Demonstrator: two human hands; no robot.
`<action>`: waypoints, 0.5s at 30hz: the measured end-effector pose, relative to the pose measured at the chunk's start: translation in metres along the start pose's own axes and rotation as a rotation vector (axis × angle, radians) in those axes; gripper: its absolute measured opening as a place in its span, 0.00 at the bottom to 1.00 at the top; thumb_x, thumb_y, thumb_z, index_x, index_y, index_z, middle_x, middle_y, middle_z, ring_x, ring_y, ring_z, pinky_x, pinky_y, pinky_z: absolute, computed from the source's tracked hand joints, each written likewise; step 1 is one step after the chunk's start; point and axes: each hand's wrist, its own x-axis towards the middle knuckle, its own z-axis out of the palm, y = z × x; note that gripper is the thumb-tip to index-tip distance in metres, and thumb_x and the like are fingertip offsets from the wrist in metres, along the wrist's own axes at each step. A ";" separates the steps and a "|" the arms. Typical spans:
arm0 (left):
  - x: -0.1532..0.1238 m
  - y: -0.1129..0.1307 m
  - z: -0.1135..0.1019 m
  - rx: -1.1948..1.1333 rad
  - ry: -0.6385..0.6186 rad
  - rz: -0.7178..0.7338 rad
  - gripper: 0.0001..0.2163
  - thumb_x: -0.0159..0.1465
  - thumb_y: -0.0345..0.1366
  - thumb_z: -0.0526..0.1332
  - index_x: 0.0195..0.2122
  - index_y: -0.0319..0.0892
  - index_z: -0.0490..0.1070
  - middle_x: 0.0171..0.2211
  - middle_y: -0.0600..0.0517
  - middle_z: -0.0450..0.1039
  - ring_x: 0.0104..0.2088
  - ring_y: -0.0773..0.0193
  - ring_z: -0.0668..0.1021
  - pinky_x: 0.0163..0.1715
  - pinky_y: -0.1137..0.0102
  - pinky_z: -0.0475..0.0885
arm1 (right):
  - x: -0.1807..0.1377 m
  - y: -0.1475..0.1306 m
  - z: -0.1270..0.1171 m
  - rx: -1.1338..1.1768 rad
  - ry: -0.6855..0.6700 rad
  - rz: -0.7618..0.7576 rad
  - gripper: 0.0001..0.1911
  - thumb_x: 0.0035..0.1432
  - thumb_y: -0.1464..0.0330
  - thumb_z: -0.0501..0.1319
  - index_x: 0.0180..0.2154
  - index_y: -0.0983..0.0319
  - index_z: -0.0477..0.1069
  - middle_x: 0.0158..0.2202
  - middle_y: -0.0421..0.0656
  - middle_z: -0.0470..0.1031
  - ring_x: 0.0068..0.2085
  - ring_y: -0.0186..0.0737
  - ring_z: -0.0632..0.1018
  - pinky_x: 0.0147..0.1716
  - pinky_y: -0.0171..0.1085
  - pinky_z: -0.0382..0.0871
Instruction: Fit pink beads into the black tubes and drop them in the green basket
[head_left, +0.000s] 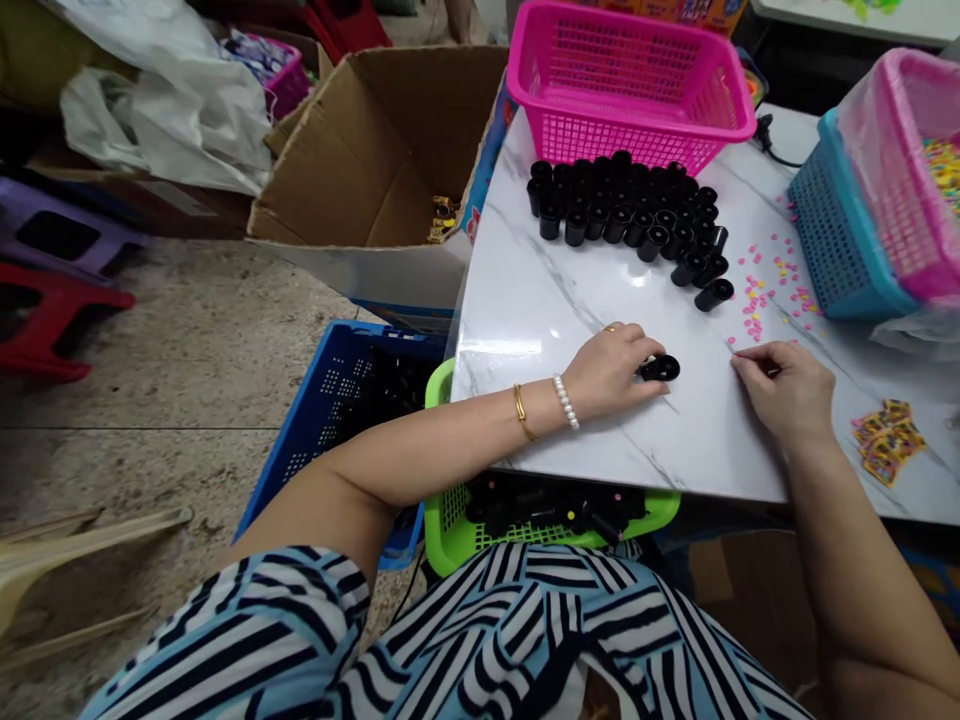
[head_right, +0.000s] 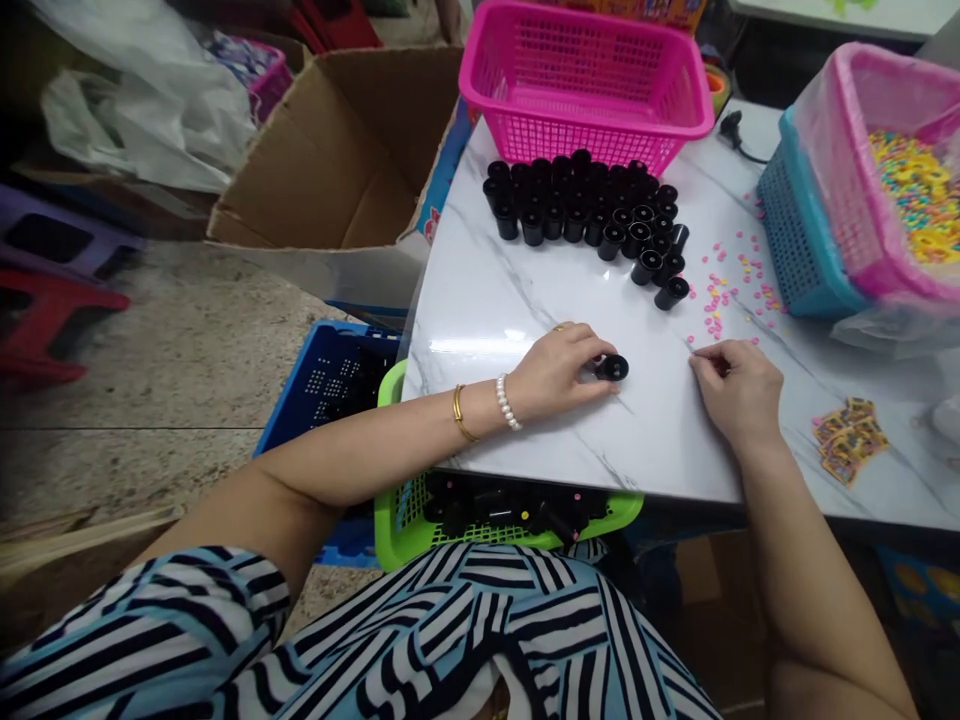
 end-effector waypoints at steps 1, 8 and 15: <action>0.000 0.000 0.001 0.006 -0.007 0.007 0.18 0.66 0.45 0.71 0.52 0.39 0.79 0.47 0.45 0.78 0.47 0.55 0.77 0.55 0.62 0.72 | 0.000 -0.005 -0.001 -0.002 -0.020 0.002 0.06 0.60 0.62 0.67 0.34 0.57 0.81 0.33 0.46 0.81 0.34 0.49 0.78 0.42 0.50 0.75; 0.000 0.004 0.002 0.038 -0.040 0.086 0.17 0.68 0.44 0.68 0.52 0.39 0.81 0.43 0.45 0.79 0.46 0.53 0.77 0.54 0.61 0.72 | -0.027 -0.062 -0.009 0.457 -0.275 0.222 0.11 0.60 0.57 0.72 0.38 0.57 0.82 0.31 0.41 0.81 0.30 0.40 0.77 0.31 0.39 0.72; 0.000 0.010 -0.001 0.083 -0.086 0.112 0.16 0.70 0.44 0.65 0.51 0.39 0.82 0.44 0.43 0.79 0.47 0.51 0.77 0.52 0.59 0.72 | -0.028 -0.096 -0.009 0.649 -0.289 0.296 0.07 0.57 0.63 0.76 0.33 0.58 0.82 0.27 0.39 0.78 0.29 0.35 0.75 0.30 0.35 0.71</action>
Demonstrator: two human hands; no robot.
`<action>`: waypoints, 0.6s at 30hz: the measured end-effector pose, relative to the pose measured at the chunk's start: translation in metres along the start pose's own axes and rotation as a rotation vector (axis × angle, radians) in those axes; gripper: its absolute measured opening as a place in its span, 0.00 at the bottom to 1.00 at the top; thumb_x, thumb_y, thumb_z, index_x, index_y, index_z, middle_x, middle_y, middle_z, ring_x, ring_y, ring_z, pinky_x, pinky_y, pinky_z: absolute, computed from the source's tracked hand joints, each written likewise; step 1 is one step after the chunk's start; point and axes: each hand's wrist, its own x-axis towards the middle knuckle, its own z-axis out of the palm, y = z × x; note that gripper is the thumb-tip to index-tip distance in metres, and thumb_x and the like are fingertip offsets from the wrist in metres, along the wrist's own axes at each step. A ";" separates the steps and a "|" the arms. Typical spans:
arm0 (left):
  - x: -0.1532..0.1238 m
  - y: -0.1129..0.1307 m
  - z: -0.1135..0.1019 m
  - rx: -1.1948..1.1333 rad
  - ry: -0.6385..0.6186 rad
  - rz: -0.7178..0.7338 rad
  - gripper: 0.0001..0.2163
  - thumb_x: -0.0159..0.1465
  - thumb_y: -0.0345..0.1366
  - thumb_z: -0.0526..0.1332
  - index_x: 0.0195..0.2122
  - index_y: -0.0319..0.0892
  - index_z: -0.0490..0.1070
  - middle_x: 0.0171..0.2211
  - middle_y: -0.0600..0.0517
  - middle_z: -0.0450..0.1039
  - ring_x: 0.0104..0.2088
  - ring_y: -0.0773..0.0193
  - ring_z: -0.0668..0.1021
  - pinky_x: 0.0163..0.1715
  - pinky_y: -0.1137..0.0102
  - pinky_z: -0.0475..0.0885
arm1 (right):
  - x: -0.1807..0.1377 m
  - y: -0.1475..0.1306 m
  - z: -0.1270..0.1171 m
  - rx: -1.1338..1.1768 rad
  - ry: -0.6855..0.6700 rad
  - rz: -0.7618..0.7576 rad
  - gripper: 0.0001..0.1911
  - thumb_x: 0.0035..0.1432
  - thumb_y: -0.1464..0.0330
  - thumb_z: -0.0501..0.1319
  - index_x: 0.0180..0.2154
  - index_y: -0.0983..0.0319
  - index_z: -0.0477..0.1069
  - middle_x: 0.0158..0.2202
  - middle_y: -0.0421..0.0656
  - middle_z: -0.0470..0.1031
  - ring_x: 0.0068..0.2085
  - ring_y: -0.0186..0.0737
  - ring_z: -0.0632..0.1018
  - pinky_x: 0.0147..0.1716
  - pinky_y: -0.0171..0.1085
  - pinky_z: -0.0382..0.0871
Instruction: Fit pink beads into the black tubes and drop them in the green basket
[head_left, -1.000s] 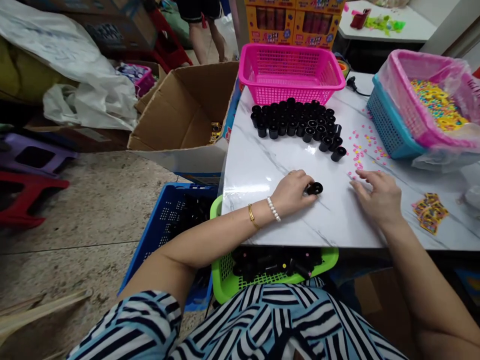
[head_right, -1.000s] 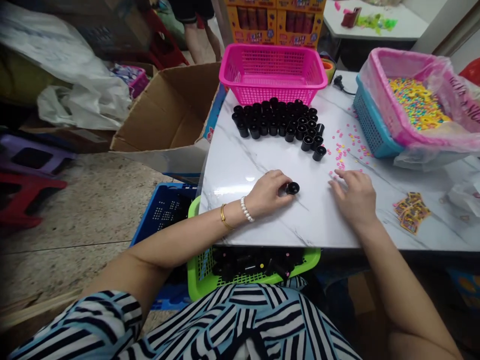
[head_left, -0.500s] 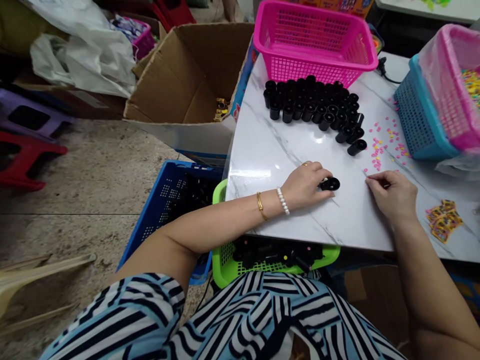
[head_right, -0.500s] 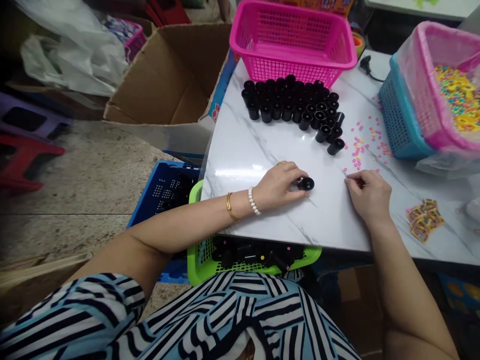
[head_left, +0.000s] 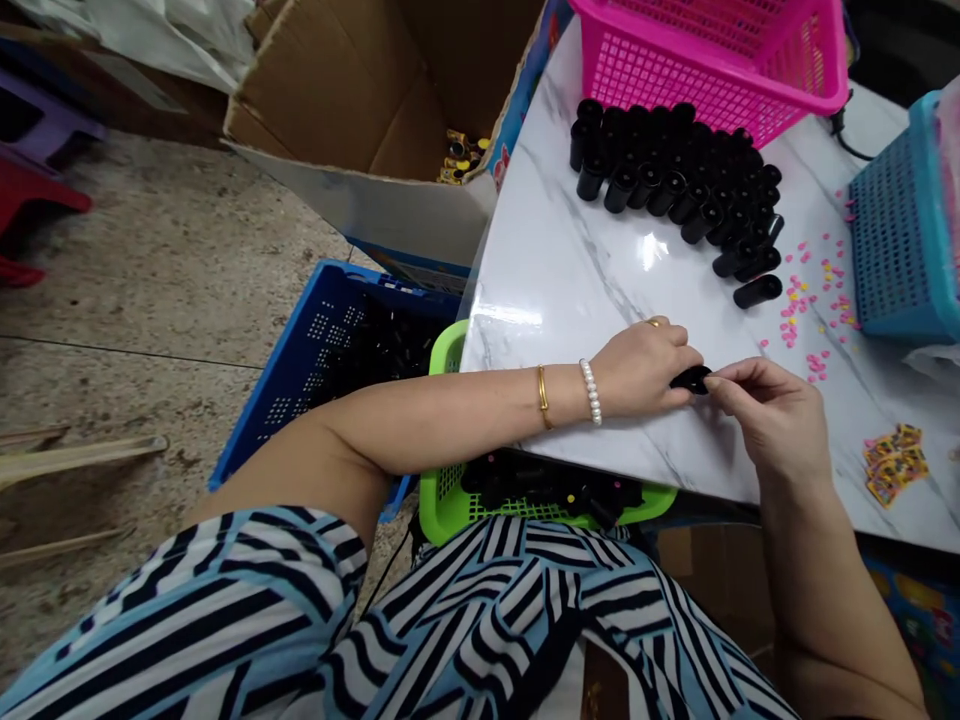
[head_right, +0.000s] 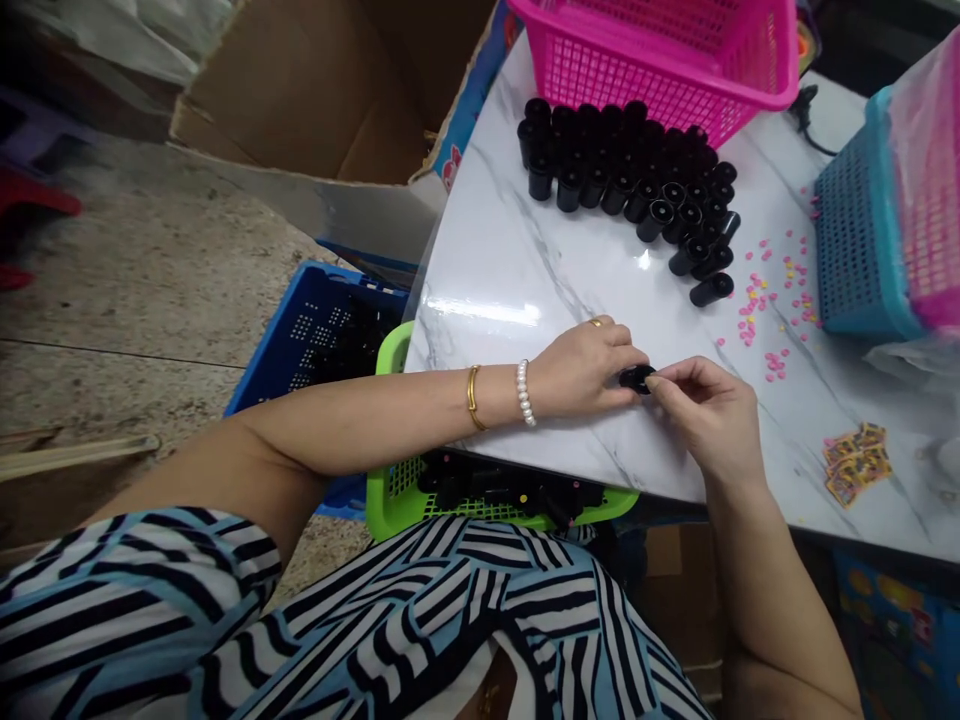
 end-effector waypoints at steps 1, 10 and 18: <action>0.000 0.001 -0.001 0.005 -0.009 0.002 0.16 0.70 0.44 0.65 0.51 0.38 0.82 0.44 0.42 0.79 0.47 0.50 0.77 0.52 0.59 0.72 | 0.001 0.000 0.001 0.008 0.009 0.009 0.07 0.56 0.64 0.76 0.33 0.59 0.82 0.27 0.39 0.78 0.28 0.34 0.75 0.30 0.34 0.71; 0.000 0.005 -0.006 -0.021 -0.033 -0.013 0.13 0.71 0.42 0.66 0.48 0.38 0.82 0.43 0.43 0.80 0.48 0.51 0.78 0.49 0.61 0.72 | 0.007 0.004 0.008 0.328 -0.131 0.214 0.13 0.52 0.66 0.77 0.32 0.57 0.73 0.21 0.34 0.73 0.21 0.34 0.76 0.24 0.34 0.74; 0.001 0.005 -0.008 -0.035 -0.062 -0.032 0.11 0.72 0.41 0.64 0.45 0.39 0.82 0.40 0.45 0.82 0.45 0.52 0.79 0.46 0.62 0.71 | 0.005 0.000 0.012 0.447 -0.121 0.249 0.16 0.48 0.65 0.79 0.31 0.58 0.73 0.25 0.35 0.75 0.22 0.31 0.78 0.28 0.35 0.84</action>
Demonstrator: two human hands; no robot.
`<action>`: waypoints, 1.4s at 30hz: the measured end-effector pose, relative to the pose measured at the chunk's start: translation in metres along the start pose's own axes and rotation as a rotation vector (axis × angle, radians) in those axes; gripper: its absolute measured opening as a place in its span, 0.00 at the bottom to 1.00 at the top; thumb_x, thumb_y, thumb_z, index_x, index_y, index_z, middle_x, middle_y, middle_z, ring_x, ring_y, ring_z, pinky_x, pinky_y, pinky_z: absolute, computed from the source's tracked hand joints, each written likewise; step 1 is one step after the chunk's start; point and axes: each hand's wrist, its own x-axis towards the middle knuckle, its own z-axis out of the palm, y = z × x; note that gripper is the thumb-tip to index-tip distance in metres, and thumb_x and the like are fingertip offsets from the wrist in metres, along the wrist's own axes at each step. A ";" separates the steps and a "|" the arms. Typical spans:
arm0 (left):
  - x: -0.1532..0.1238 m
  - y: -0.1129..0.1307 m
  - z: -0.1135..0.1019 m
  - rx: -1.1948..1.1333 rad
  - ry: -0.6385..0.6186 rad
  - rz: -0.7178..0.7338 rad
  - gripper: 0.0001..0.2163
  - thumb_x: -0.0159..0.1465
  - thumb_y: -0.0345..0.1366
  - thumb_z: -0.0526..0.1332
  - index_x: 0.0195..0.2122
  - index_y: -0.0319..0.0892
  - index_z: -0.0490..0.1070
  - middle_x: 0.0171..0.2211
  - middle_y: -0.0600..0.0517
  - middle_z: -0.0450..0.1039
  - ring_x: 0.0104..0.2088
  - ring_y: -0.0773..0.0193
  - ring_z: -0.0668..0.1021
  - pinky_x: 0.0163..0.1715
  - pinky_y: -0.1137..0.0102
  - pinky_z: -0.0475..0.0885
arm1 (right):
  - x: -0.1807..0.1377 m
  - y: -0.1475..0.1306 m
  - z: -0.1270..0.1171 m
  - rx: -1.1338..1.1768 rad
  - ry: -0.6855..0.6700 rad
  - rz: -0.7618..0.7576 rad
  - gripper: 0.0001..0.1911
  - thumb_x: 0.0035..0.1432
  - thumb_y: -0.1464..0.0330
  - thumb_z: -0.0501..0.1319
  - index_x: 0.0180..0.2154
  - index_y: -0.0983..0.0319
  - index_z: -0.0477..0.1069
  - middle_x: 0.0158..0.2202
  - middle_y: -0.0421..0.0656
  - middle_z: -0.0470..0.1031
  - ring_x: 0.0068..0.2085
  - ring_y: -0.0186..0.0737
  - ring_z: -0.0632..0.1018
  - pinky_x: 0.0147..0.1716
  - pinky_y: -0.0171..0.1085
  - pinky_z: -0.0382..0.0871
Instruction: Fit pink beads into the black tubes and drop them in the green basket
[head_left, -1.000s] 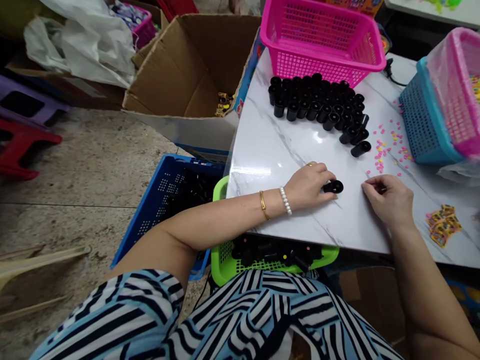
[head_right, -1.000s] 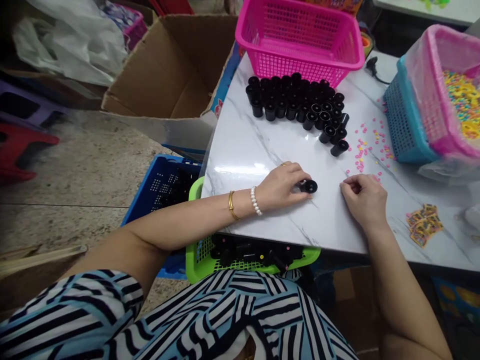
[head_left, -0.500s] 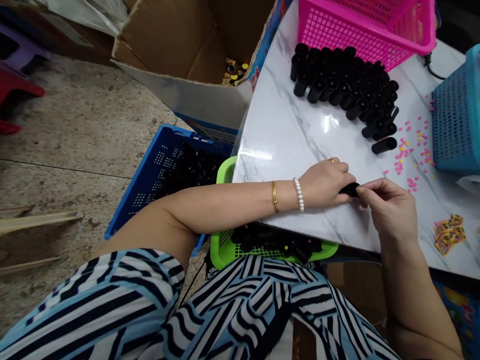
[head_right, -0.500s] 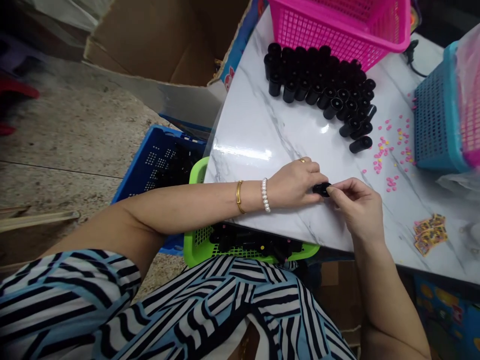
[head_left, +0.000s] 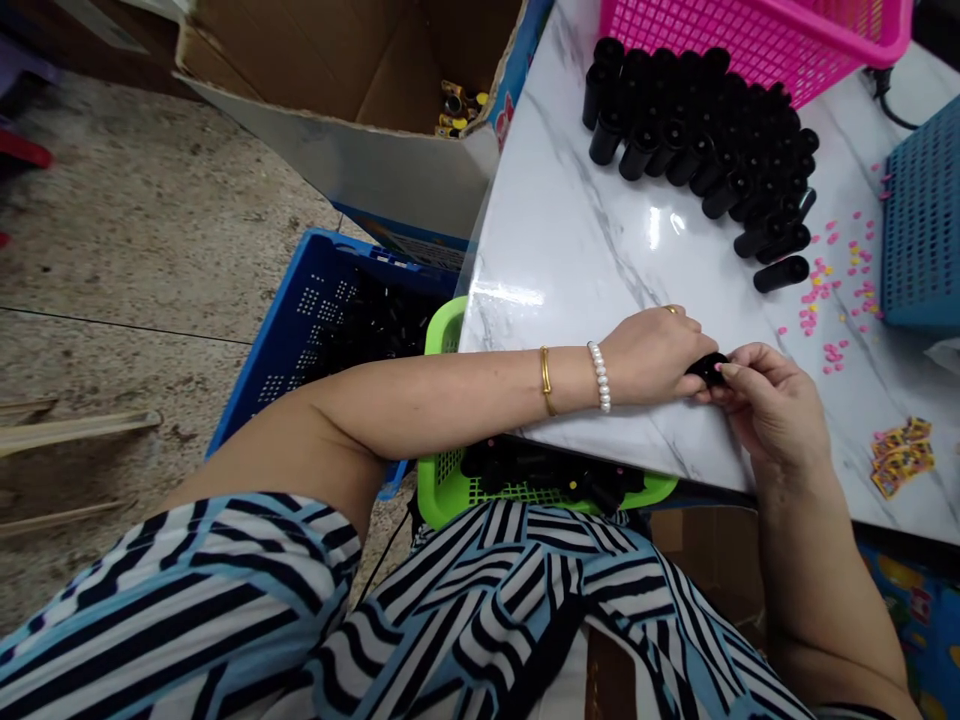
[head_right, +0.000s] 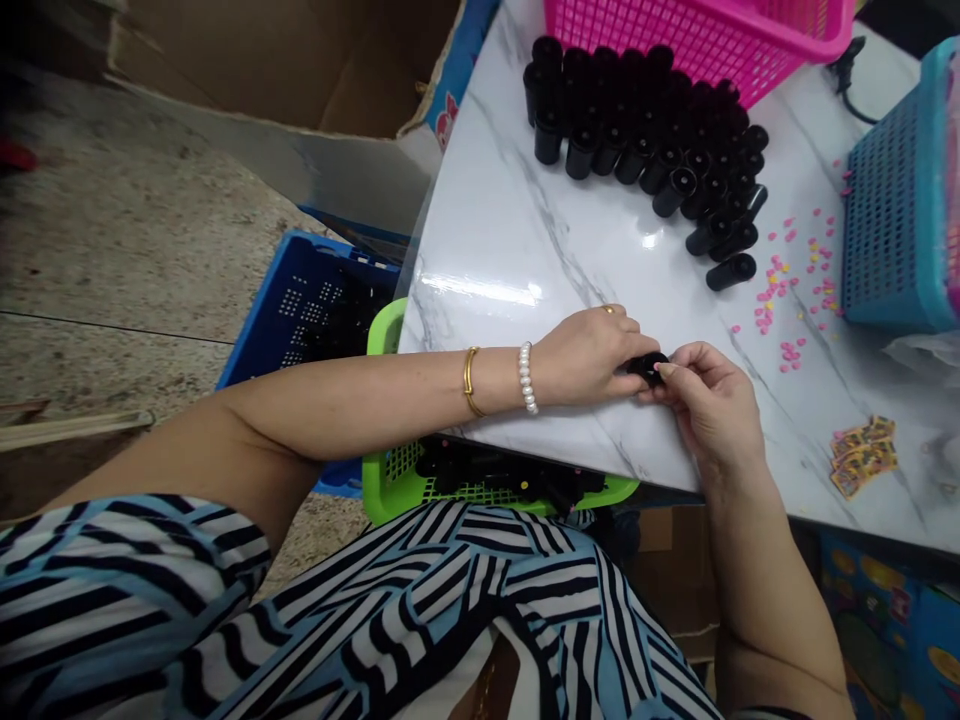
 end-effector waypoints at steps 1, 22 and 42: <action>0.000 0.000 0.000 0.000 0.000 -0.003 0.11 0.72 0.41 0.64 0.45 0.39 0.82 0.40 0.45 0.82 0.45 0.52 0.79 0.46 0.62 0.71 | 0.000 0.000 0.000 0.003 -0.006 0.000 0.17 0.48 0.65 0.80 0.31 0.58 0.73 0.26 0.35 0.76 0.23 0.32 0.78 0.28 0.35 0.84; -0.001 -0.011 -0.001 -0.108 -0.020 0.027 0.14 0.71 0.40 0.65 0.55 0.43 0.78 0.43 0.49 0.84 0.47 0.58 0.82 0.50 0.64 0.72 | -0.002 0.023 0.003 -0.004 0.074 -0.201 0.14 0.53 0.64 0.77 0.40 0.55 0.79 0.34 0.38 0.80 0.30 0.38 0.82 0.37 0.41 0.85; -0.003 -0.006 -0.004 0.036 -0.083 0.024 0.12 0.72 0.36 0.62 0.54 0.41 0.77 0.46 0.46 0.83 0.49 0.54 0.81 0.54 0.61 0.73 | -0.008 -0.015 0.004 -1.166 0.195 -0.808 0.10 0.65 0.63 0.67 0.32 0.59 0.81 0.31 0.43 0.82 0.33 0.39 0.79 0.29 0.40 0.63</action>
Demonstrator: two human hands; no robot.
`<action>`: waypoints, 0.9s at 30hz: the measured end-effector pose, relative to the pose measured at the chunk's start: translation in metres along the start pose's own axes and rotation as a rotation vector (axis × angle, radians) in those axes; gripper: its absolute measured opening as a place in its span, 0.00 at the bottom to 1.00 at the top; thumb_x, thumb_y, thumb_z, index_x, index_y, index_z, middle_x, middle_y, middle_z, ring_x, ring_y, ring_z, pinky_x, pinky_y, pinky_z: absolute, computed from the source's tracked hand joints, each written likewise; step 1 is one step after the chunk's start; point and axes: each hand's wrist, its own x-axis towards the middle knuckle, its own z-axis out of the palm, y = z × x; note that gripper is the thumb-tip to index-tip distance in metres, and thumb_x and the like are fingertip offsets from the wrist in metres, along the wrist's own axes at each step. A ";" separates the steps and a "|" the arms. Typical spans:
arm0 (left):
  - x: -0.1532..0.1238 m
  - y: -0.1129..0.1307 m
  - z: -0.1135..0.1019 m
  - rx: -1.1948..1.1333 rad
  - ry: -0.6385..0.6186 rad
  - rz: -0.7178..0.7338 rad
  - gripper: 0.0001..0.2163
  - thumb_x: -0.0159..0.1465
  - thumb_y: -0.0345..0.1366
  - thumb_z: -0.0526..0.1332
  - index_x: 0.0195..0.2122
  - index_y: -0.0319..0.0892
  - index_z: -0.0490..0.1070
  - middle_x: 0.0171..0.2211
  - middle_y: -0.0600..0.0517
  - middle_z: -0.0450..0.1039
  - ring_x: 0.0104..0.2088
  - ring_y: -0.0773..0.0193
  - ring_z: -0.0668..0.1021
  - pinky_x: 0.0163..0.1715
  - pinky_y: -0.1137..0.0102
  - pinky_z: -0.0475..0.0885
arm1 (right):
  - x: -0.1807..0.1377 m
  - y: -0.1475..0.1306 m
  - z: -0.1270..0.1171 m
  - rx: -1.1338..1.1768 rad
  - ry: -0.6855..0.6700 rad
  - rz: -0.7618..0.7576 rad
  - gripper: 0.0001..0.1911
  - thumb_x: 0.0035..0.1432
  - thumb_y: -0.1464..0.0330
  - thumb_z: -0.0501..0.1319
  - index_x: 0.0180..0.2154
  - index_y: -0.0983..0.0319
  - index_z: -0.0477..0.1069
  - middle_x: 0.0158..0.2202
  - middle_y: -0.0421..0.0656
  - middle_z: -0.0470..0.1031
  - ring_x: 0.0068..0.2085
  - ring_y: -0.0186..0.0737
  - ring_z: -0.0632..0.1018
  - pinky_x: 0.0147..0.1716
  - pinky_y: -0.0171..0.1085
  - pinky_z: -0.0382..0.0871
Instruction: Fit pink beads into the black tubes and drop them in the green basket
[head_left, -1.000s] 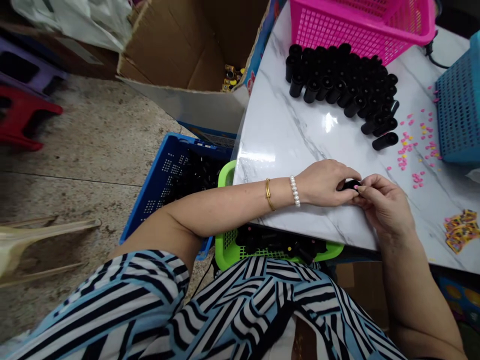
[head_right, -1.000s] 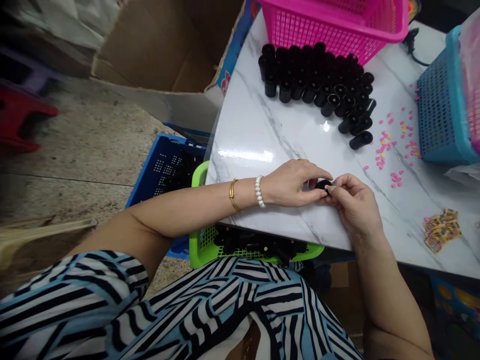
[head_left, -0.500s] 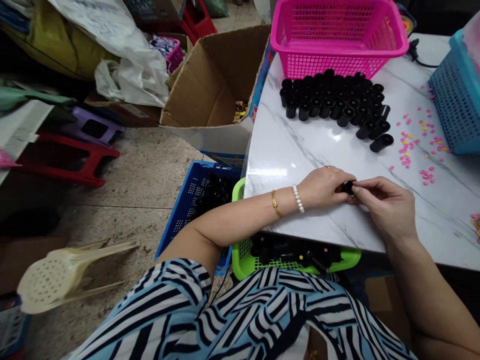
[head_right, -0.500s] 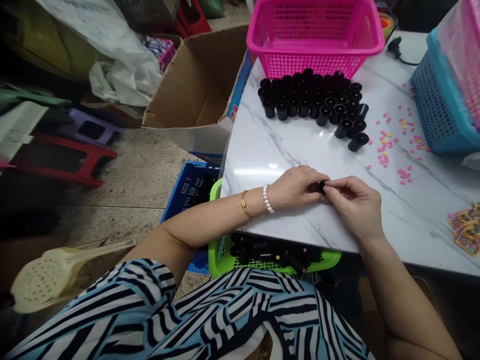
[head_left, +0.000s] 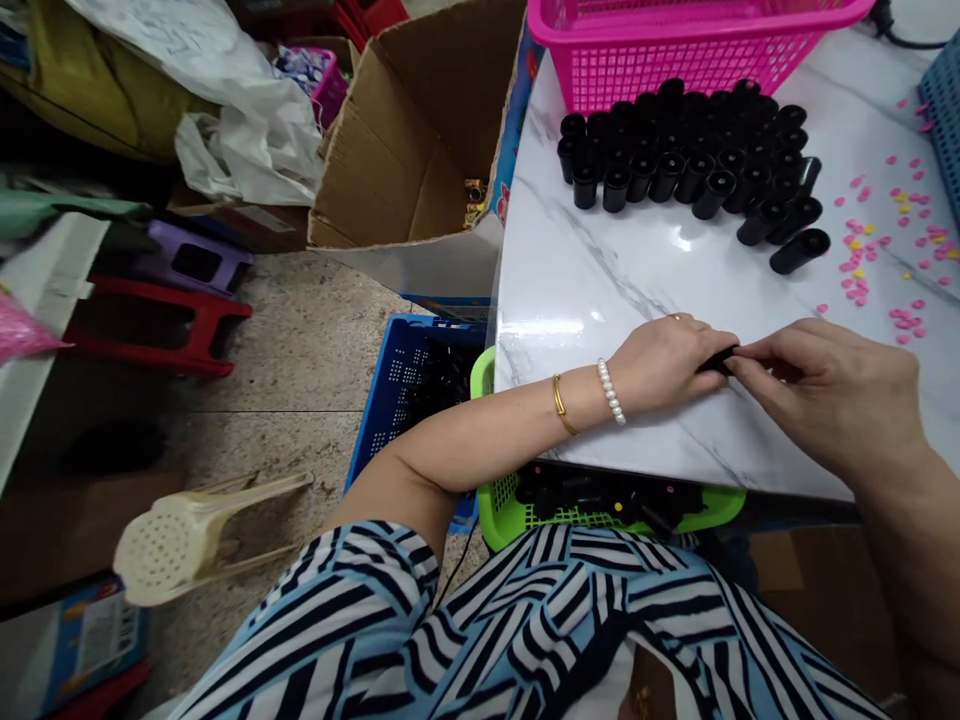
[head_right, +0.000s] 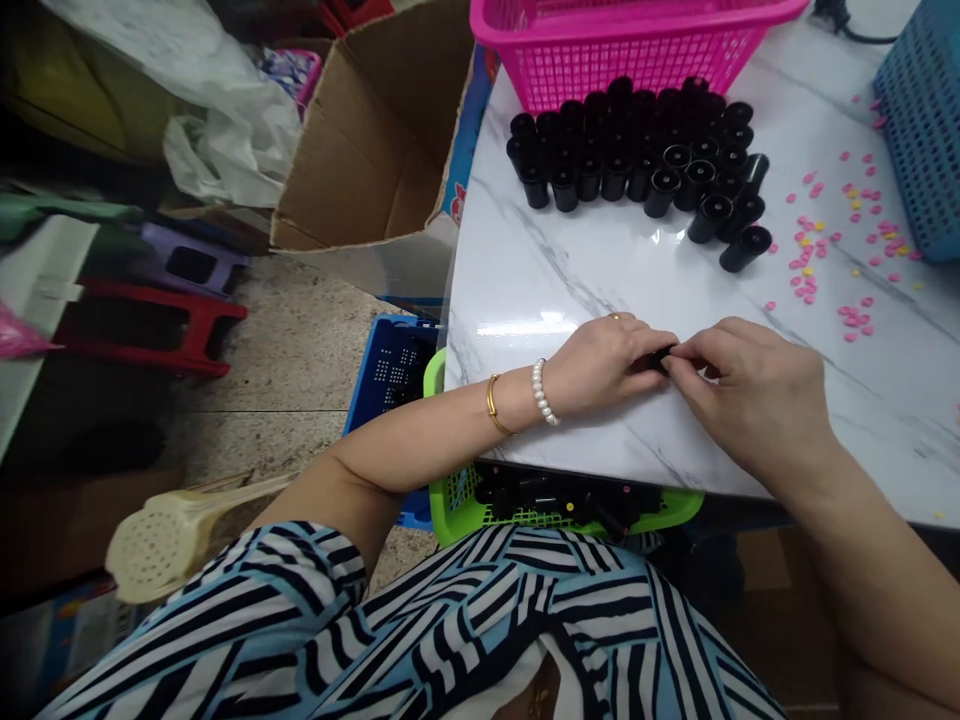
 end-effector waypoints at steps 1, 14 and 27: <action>0.000 0.000 0.000 -0.005 -0.001 -0.004 0.12 0.72 0.36 0.62 0.54 0.41 0.77 0.45 0.46 0.83 0.49 0.54 0.81 0.54 0.60 0.73 | -0.002 -0.001 0.002 0.074 0.008 0.056 0.08 0.64 0.63 0.68 0.33 0.59 0.82 0.31 0.42 0.82 0.32 0.38 0.79 0.30 0.39 0.64; 0.001 -0.006 0.000 -0.116 0.032 -0.020 0.10 0.69 0.38 0.66 0.49 0.43 0.80 0.39 0.51 0.84 0.42 0.60 0.81 0.45 0.66 0.71 | -0.028 -0.005 0.034 0.679 0.065 0.478 0.12 0.61 0.58 0.73 0.43 0.57 0.84 0.27 0.37 0.79 0.24 0.35 0.77 0.28 0.37 0.74; 0.009 -0.010 -0.030 -0.795 -0.323 -0.509 0.20 0.70 0.50 0.66 0.52 0.38 0.77 0.32 0.47 0.82 0.21 0.69 0.75 0.20 0.72 0.66 | -0.028 0.009 0.051 0.485 0.028 0.216 0.16 0.58 0.62 0.72 0.48 0.55 0.81 0.29 0.36 0.77 0.28 0.36 0.76 0.33 0.38 0.70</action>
